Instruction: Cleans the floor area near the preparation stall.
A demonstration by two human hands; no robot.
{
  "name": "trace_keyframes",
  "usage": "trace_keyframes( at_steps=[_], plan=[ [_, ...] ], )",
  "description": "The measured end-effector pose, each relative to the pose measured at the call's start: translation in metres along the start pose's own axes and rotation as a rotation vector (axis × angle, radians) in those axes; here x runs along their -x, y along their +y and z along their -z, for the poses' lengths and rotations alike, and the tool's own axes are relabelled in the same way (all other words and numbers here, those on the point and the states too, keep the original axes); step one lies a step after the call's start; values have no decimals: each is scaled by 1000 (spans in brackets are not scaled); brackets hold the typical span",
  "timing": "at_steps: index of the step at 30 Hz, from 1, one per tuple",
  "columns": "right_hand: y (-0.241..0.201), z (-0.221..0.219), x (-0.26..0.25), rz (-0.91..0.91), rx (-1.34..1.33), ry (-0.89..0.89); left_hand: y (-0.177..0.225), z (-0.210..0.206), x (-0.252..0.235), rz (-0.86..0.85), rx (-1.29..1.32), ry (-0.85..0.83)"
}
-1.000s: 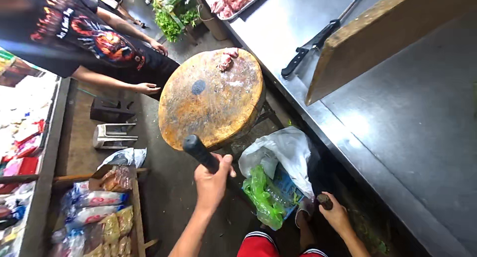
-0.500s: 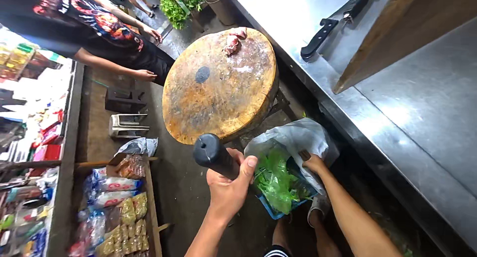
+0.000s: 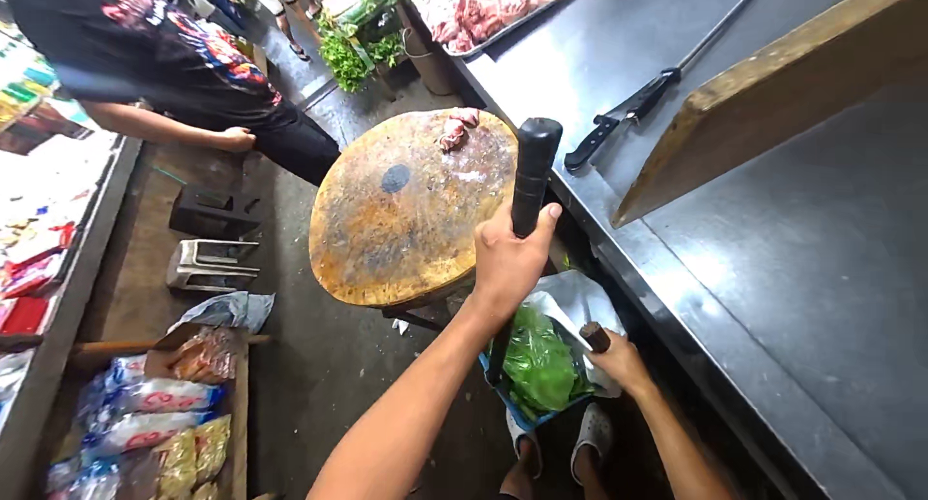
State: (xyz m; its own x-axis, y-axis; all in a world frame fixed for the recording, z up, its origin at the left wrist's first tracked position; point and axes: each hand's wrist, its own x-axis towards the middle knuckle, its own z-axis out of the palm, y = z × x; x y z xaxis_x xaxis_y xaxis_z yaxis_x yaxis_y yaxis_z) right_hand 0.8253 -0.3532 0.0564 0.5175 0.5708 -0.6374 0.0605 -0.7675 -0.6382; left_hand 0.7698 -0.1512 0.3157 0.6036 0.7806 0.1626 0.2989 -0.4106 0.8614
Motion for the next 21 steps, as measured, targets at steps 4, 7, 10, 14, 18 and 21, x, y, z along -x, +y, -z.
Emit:
trace_keyframes(
  at_steps=[4, 7, 10, 14, 18, 21],
  plan=[
    [49, -16, 4, -167, -23, 18, 2, -13, -5, -71, 0, 79],
    [55, -24, 8, -175, -88, 32, -31, -45, 25, -61, -56, 35],
    [48, -27, 16, -102, -99, -13, -45, -77, 68, -132, -56, 23],
    [38, -27, 61, 282, -162, 57, -35, -80, 98, -213, 103, 69],
    [-22, -2, 122, 379, -80, 30, -30, -84, 105, -253, 261, 62],
    [-49, -10, 123, 368, -6, -21, -17, -87, 114, -264, 332, 2]
  ],
)
